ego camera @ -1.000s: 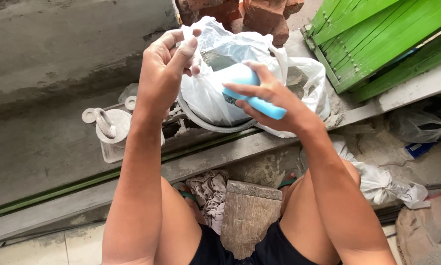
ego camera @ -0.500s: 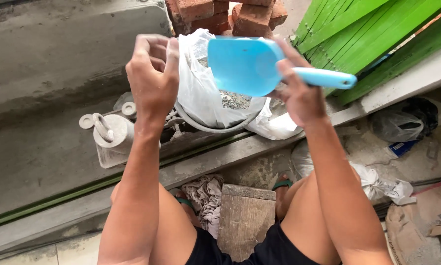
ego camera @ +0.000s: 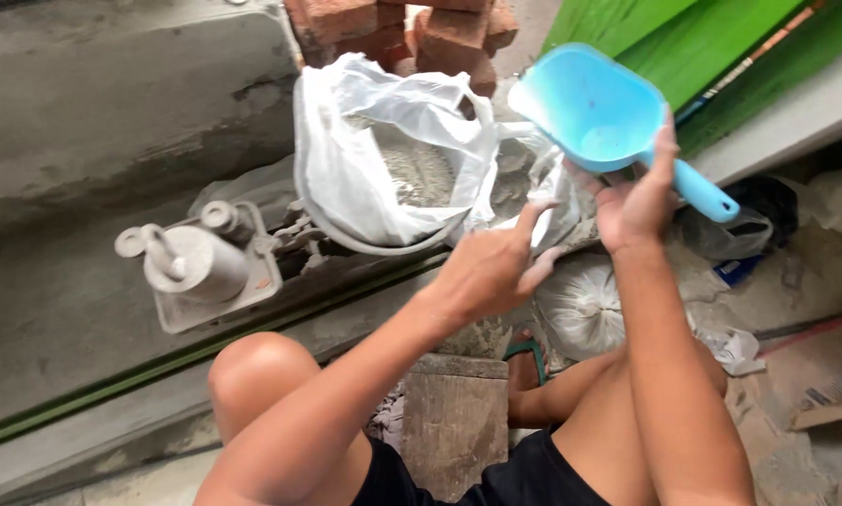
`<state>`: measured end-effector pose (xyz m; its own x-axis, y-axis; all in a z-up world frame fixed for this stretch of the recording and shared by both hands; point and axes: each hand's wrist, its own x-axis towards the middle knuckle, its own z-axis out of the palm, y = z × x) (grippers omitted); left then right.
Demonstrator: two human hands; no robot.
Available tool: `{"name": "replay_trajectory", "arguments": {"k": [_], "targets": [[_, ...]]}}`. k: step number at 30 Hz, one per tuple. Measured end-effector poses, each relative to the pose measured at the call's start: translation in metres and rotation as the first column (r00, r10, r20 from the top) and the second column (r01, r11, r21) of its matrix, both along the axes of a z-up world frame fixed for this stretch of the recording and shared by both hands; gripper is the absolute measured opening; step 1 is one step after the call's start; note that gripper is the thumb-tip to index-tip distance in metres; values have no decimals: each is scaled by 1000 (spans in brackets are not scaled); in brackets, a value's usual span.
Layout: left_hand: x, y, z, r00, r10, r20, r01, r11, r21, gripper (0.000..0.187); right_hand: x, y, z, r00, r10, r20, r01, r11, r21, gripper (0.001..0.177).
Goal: The person scoops gray gravel from a white plastic bag using a blue plastic scoop and pours it into a larger white bag placed inside a metal basin. The person repeats this scooping and pouring action multiple times.
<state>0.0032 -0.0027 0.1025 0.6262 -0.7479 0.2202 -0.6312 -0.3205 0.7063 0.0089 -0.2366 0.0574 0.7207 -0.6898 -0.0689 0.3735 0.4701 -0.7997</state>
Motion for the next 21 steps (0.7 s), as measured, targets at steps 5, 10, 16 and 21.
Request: {"name": "replay_trajectory", "arguments": {"k": [5, 10, 16, 21], "targets": [[8, -17, -53, 984, 46, -171, 17, 936, 351, 72, 22, -25, -56, 955, -73, -286, -69, 886, -458, 52], [17, -28, -108, 968, 133, -213, -17, 882, 472, 83, 28, -34, -87, 897, -237, -374, -212, 511, -833, 42], [42, -45, -189, 981, 167, -102, -70, 784, 617, 82, 50, -37, -141, 656, -172, -735, -584, 502, -638, 49], [37, -51, -180, 983, 141, -118, -47, 814, 579, 84, 53, -38, -182, 709, -12, -706, -657, 355, -665, 46]]}}
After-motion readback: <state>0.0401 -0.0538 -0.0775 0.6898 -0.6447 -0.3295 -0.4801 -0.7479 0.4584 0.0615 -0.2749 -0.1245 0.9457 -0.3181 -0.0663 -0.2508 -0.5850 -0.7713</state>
